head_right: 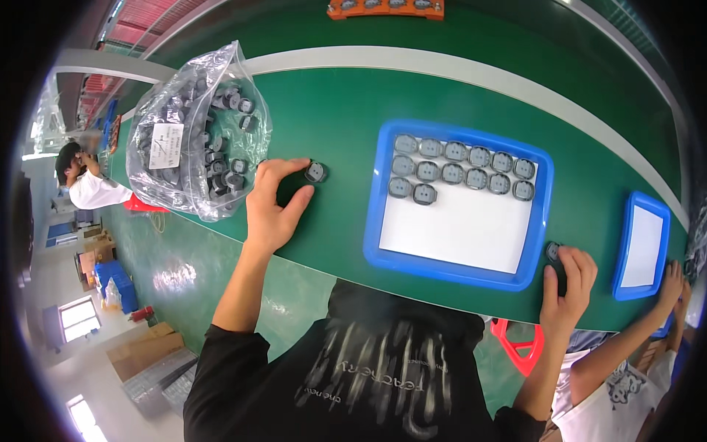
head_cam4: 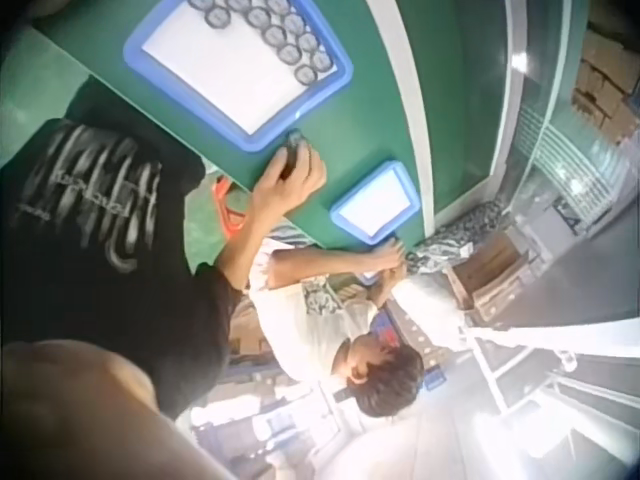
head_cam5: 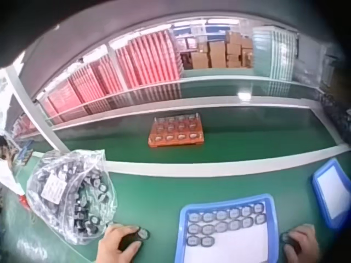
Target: Picking small circular electronic components from a plastic bag and placing them into a blue grid tray.
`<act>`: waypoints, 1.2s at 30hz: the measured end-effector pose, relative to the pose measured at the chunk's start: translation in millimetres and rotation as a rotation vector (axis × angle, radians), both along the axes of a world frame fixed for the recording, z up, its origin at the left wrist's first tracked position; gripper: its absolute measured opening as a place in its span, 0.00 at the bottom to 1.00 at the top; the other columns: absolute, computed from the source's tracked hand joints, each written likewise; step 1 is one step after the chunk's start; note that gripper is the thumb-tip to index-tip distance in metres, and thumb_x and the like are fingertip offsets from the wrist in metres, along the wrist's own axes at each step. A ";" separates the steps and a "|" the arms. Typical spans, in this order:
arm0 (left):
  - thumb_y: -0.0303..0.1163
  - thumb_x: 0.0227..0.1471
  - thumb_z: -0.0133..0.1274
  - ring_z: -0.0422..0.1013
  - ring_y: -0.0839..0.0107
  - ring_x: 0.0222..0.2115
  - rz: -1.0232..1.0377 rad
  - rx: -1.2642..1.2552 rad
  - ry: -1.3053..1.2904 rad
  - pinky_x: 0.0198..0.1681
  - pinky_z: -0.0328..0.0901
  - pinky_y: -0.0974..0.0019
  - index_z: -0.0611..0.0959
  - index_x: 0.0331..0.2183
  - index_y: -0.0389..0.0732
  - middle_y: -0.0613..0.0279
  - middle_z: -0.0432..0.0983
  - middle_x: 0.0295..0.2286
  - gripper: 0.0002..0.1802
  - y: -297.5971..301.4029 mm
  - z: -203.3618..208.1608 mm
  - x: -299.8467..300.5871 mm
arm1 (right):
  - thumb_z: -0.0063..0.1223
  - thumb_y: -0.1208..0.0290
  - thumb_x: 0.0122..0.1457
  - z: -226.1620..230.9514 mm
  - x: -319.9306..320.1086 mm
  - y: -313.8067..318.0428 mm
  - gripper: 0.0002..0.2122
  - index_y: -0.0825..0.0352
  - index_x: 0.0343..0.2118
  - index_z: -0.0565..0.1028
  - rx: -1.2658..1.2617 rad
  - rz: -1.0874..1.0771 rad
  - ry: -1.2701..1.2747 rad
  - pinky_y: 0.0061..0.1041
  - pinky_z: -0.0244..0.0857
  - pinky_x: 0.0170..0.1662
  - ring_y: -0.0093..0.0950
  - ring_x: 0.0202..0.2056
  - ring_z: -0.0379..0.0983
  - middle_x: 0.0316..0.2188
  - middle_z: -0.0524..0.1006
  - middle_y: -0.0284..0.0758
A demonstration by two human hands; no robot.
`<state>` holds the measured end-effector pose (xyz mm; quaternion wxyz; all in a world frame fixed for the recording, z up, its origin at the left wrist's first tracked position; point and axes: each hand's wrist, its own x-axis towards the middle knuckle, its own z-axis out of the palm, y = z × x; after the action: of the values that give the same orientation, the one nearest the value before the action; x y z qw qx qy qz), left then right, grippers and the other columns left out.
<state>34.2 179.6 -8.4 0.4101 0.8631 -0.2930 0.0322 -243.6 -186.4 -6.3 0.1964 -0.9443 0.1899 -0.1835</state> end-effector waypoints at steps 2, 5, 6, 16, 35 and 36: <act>0.19 0.43 0.63 0.72 0.57 0.43 -0.067 0.048 -0.120 0.47 0.68 0.59 0.85 0.40 0.39 0.58 0.80 0.42 0.18 -1.9 -2.8 1.9 | 0.58 0.83 0.55 -0.1 -2.0 -1.0 0.10 0.70 0.40 0.80 -0.018 0.020 -0.036 0.34 0.64 0.56 0.39 0.51 0.70 0.46 0.76 0.40; 0.19 0.44 0.63 0.72 0.57 0.41 -0.126 0.097 -0.286 0.45 0.69 0.59 0.86 0.38 0.39 0.58 0.79 0.40 0.15 -2.0 -5.9 -1.2 | 0.59 0.84 0.54 -0.3 -3.7 -1.8 0.09 0.71 0.39 0.80 -0.008 0.028 -0.048 0.32 0.65 0.54 0.39 0.49 0.71 0.44 0.76 0.39; 0.18 0.44 0.63 0.72 0.58 0.41 -0.117 0.102 -0.331 0.44 0.68 0.59 0.86 0.37 0.38 0.58 0.79 0.39 0.14 -1.6 -6.4 -2.2 | 0.59 0.84 0.54 1.3 -2.3 -3.0 0.09 0.71 0.39 0.80 -0.017 0.021 -0.040 0.32 0.65 0.54 0.39 0.49 0.71 0.44 0.76 0.39; 0.22 0.37 0.65 0.69 0.60 0.34 -0.465 -0.043 -0.437 0.37 0.61 0.58 0.85 0.27 0.38 0.61 0.74 0.32 0.09 -58.1 26.4 -37.3 | 0.64 0.80 0.48 60.2 71.0 55.6 0.09 0.67 0.34 0.80 0.034 0.465 -0.081 0.36 0.67 0.49 0.41 0.46 0.72 0.42 0.76 0.38; 0.23 0.40 0.66 0.69 0.57 0.40 -0.365 0.042 -0.261 0.44 0.66 0.57 0.87 0.35 0.41 0.61 0.75 0.36 0.14 -51.2 24.2 -25.3 | 0.67 0.80 0.44 40.5 142.7 91.9 0.13 0.68 0.35 0.80 0.062 0.690 -0.064 0.36 0.66 0.40 0.37 0.37 0.70 0.32 0.73 0.36; 0.23 0.41 0.66 0.70 0.57 0.40 -0.325 0.023 -0.261 0.44 0.67 0.57 0.87 0.35 0.41 0.61 0.75 0.37 0.14 -41.3 26.1 -19.1 | 0.68 0.80 0.44 44.2 147.6 94.7 0.14 0.68 0.36 0.80 0.053 0.660 -0.069 0.37 0.67 0.40 0.38 0.37 0.71 0.32 0.74 0.37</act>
<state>15.1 138.3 17.8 0.3588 0.7974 -0.4796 0.0739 -96.1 -91.8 37.9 0.2762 -0.9426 -0.1282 -0.1367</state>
